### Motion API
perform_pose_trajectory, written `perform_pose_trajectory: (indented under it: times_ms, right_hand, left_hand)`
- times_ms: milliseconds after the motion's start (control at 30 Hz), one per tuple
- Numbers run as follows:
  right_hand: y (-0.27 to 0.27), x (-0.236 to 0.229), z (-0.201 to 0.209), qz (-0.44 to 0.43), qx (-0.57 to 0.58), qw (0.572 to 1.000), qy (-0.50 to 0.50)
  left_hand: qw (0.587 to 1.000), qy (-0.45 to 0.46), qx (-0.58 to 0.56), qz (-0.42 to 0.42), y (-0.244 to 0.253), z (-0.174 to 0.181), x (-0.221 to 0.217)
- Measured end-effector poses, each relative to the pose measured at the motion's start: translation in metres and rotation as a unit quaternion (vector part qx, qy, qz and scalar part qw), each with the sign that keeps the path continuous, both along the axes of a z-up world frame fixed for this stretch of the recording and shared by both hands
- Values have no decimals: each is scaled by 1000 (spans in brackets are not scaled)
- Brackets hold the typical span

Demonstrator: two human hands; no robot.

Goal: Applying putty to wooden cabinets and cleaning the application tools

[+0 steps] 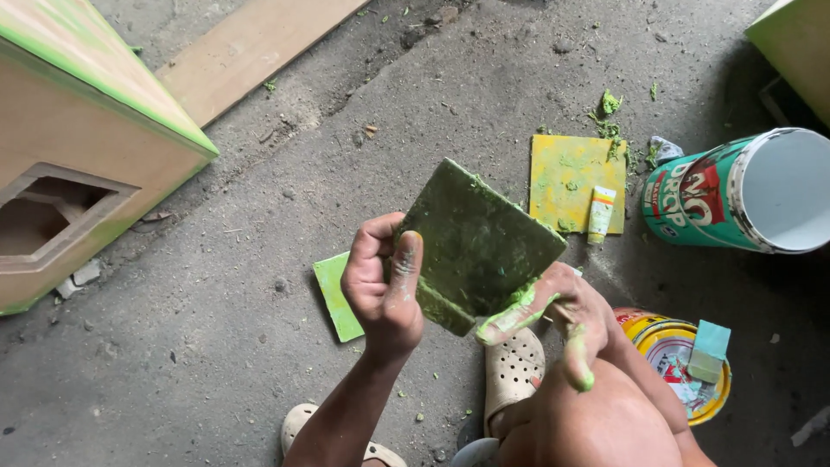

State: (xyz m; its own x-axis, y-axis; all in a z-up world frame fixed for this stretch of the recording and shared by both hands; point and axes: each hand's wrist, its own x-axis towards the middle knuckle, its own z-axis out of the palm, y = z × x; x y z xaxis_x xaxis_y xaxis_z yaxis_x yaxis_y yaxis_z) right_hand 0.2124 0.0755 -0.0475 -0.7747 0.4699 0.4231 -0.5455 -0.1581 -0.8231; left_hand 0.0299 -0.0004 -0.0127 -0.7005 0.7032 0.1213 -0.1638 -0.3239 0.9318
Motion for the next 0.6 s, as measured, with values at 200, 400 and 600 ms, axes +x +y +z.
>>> perform_pose_trajectory:
  times_ms: [200, 400, 600]
  right_hand:
    - [14, -35, 21, -8, -47, 995, 89]
    - [39, -25, -6, -411, 565, 680, -220]
    - [64, -16, -25, -394, 762, 446, -256]
  left_hand:
    - [992, -121, 29, 15, -3, -8, -20]
    - [981, 147, -73, 108, 1, 8, -44]
    - [947, 247, -167, 117, 5, 16, -55]
